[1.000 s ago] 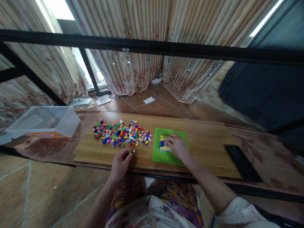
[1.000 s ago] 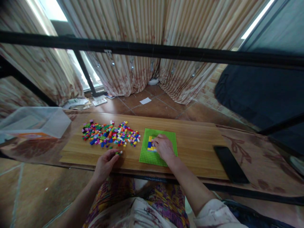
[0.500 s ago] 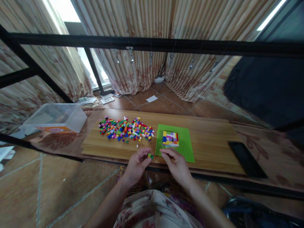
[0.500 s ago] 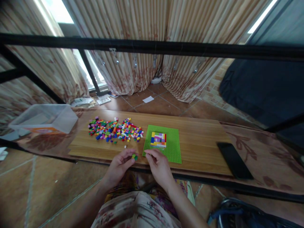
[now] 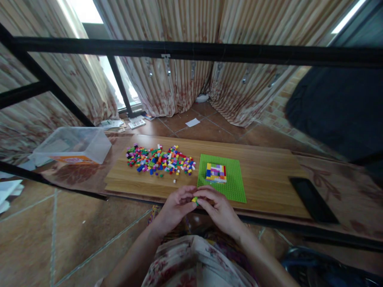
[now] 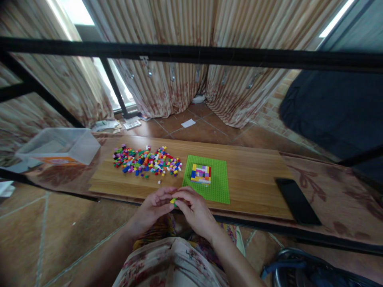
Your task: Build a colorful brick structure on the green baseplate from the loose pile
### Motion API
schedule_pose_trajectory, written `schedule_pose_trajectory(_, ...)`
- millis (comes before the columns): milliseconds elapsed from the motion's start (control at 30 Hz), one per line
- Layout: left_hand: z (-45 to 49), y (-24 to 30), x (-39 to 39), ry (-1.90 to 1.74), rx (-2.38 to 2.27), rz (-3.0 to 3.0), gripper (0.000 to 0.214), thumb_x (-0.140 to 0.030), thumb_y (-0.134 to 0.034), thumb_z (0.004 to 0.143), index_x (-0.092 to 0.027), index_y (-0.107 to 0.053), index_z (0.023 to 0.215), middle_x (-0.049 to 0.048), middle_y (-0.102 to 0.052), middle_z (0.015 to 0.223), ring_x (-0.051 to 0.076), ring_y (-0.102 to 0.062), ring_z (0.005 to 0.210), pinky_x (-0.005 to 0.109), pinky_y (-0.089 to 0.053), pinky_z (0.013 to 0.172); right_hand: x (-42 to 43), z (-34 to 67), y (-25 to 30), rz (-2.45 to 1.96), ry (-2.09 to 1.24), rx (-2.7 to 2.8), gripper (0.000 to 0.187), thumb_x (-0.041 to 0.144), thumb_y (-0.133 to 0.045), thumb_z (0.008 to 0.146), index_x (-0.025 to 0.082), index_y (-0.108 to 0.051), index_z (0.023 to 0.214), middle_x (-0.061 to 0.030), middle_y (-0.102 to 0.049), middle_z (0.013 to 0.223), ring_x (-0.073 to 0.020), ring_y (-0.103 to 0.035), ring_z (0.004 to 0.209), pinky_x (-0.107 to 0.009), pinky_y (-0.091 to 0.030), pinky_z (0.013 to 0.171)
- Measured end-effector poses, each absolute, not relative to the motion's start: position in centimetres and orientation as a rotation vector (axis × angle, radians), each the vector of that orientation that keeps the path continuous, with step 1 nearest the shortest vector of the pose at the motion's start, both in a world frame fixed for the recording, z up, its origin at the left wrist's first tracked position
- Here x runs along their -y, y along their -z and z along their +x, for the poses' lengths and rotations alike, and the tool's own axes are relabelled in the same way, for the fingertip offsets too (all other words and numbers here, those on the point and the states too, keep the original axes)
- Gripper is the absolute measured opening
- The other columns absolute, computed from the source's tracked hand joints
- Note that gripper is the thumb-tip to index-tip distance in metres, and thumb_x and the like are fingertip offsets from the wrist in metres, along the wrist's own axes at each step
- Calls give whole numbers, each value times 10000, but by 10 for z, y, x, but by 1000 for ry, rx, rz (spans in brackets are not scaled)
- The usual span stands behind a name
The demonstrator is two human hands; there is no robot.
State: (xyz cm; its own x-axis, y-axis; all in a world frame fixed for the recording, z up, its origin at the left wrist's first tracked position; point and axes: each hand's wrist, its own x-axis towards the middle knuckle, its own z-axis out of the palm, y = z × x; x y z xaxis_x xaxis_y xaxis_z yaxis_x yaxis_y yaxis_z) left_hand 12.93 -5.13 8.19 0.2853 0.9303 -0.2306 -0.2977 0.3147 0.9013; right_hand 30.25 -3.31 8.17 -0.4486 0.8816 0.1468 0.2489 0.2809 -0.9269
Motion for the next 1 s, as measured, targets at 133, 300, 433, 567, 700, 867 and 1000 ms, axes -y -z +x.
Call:
schedule_pose_trajectory(133,128,-81,53,-943,-925,789,435,-310,-771,700,-183,-631,1092,69,-690,1028,157,-612,885,254,-437,748,34,302,-79,-1030,-1181,1810,135,254,-575,880,262,-676,969,-34,-641,1016,-155,-602,952,-301,-473,834)
schedule_pose_trajectory(300,127,-79,54,-900,-938,706,431,-339,-790,675,-178,-651,1049,50,-690,935,119,-588,777,225,-411,677,38,299,-79,-1042,-1148,1812,109,262,-573,881,236,-677,899,-30,-639,920,-148,-602,876,-285,-466,793)
schedule_pose_trajectory(433,124,-79,55,-850,-899,645,438,-322,-817,636,-172,-641,1007,26,-675,841,83,-560,666,204,-393,630,43,297,-79,-1043,-1175,1798,117,263,-565,883,235,-678,892,-24,-623,898,-144,-599,852,-275,-465,776)
schedule_pose_trajectory(567,119,-80,52,-777,-876,688,409,-329,-811,643,-167,-632,974,12,-660,792,71,-538,605,192,-379,584,49,297,-81,-1076,-1170,1797,116,259,-557,884,236,-671,878,-25,-618,896,-147,-595,857,-273,-459,776)
schedule_pose_trajectory(700,118,-82,48,-722,-872,739,390,-342,-795,661,-165,-635,970,-3,-636,750,78,-537,596,194,-398,562,54,296,-82,-1106,-1140,1783,127,233,-545,885,244,-670,905,-28,-624,933,-149,-593,887,-273,-454,798)
schedule_pose_trajectory(867,118,-81,47,-705,-855,768,394,-338,-792,660,-152,-637,970,2,-631,730,89,-556,609,192,-411,550,58,294,-80,-1124,-1121,1757,134,208,-545,879,244,-672,901,-26,-625,915,-150,-596,882,-267,-455,794)
schedule_pose_trajectory(1000,119,-81,48,-696,-857,732,407,-330,-804,644,-140,-634,961,3,-631,704,81,-552,572,194,-420,547,60,293,-78,-1133,-1092,1744,135,197,-544,877,240,-672,872,-24,-626,888,-145,-596,847,-259,-455,760)
